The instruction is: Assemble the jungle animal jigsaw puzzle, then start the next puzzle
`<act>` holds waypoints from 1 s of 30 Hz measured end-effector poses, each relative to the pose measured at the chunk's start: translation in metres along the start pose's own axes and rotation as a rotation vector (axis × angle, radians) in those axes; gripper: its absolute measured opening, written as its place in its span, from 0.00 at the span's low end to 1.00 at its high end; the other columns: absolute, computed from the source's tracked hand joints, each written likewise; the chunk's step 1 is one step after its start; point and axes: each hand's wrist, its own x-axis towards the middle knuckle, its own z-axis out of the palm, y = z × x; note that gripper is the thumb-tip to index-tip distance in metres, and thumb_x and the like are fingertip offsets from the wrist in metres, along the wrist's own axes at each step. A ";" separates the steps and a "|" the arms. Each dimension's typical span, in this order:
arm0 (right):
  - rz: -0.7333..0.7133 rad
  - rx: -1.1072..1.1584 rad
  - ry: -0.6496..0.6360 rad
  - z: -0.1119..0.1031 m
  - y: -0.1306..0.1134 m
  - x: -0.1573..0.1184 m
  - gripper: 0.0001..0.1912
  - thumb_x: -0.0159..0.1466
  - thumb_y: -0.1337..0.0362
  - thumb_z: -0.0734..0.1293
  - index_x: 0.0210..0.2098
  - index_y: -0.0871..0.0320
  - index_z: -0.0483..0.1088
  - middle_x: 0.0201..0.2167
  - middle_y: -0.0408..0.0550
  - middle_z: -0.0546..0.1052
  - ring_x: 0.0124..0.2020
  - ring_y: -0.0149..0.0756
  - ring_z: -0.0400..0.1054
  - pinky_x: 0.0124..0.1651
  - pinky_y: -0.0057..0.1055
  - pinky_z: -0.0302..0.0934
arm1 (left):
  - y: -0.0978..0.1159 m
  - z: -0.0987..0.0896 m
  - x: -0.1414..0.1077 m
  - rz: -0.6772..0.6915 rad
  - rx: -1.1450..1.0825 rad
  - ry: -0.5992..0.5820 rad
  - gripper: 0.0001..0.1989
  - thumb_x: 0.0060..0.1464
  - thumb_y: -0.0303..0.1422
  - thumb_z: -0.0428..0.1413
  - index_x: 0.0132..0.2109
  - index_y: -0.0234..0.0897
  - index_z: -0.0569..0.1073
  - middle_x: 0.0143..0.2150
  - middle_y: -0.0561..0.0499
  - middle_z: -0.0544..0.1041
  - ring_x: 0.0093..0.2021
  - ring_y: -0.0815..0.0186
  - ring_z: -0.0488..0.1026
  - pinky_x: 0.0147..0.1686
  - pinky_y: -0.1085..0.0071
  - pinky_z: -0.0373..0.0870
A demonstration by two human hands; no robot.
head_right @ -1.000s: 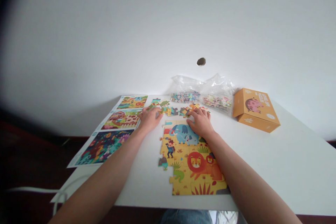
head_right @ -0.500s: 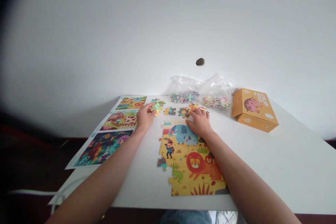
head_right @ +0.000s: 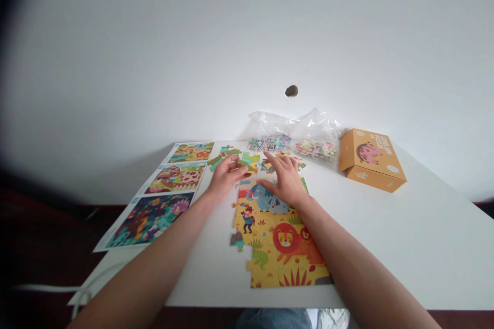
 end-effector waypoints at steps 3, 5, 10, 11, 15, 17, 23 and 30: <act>-0.025 0.003 0.033 -0.001 -0.005 0.000 0.35 0.65 0.50 0.67 0.67 0.53 0.55 0.52 0.52 0.76 0.54 0.48 0.64 0.59 0.45 0.52 | -0.002 0.007 -0.004 0.006 0.076 -0.049 0.18 0.46 0.36 0.67 0.39 0.37 0.68 0.32 0.53 0.78 0.33 0.67 0.77 0.42 0.65 0.76; -0.027 0.002 0.058 -0.001 -0.005 -0.001 0.33 0.65 0.51 0.67 0.66 0.53 0.57 0.52 0.52 0.76 0.54 0.47 0.64 0.57 0.44 0.53 | -0.002 0.008 -0.006 0.018 0.120 -0.073 0.19 0.46 0.36 0.67 0.42 0.38 0.67 0.30 0.54 0.78 0.33 0.67 0.77 0.39 0.68 0.74; -0.020 -0.029 0.068 0.001 -0.001 -0.001 0.28 0.65 0.50 0.66 0.61 0.52 0.63 0.51 0.51 0.76 0.53 0.48 0.64 0.56 0.44 0.54 | 0.002 0.006 -0.007 0.072 0.186 -0.074 0.19 0.50 0.39 0.64 0.47 0.40 0.70 0.29 0.56 0.76 0.32 0.68 0.76 0.38 0.71 0.72; -0.013 -0.037 0.072 0.001 0.000 -0.001 0.28 0.65 0.49 0.66 0.61 0.52 0.63 0.51 0.51 0.75 0.53 0.49 0.64 0.56 0.44 0.54 | 0.002 0.005 -0.007 0.089 0.200 -0.062 0.18 0.51 0.41 0.63 0.46 0.39 0.72 0.29 0.55 0.76 0.32 0.68 0.75 0.38 0.71 0.72; 0.002 -0.061 0.089 0.002 0.003 0.000 0.29 0.66 0.48 0.66 0.62 0.50 0.62 0.52 0.51 0.74 0.53 0.49 0.64 0.55 0.44 0.56 | 0.000 0.003 -0.007 0.178 0.276 -0.033 0.17 0.55 0.44 0.60 0.47 0.38 0.75 0.31 0.53 0.76 0.33 0.67 0.74 0.38 0.72 0.71; -0.006 -0.064 0.095 0.002 0.003 0.000 0.29 0.66 0.48 0.66 0.63 0.50 0.62 0.52 0.51 0.74 0.53 0.49 0.64 0.56 0.44 0.56 | -0.002 0.002 -0.006 0.217 0.300 -0.035 0.18 0.56 0.43 0.59 0.49 0.38 0.75 0.32 0.53 0.77 0.33 0.67 0.74 0.37 0.72 0.70; 0.001 -0.064 0.098 0.001 0.000 0.000 0.29 0.66 0.49 0.66 0.64 0.49 0.60 0.54 0.52 0.73 0.54 0.50 0.64 0.56 0.45 0.55 | -0.003 0.003 -0.007 0.244 0.330 -0.021 0.17 0.56 0.43 0.59 0.48 0.38 0.75 0.32 0.52 0.78 0.34 0.65 0.76 0.36 0.72 0.69; 0.008 -0.060 0.102 0.000 0.001 -0.001 0.30 0.66 0.49 0.66 0.64 0.49 0.60 0.54 0.52 0.72 0.54 0.50 0.63 0.56 0.45 0.56 | -0.004 0.001 -0.006 0.255 0.328 -0.031 0.15 0.57 0.41 0.59 0.48 0.39 0.75 0.31 0.52 0.79 0.33 0.65 0.77 0.37 0.72 0.71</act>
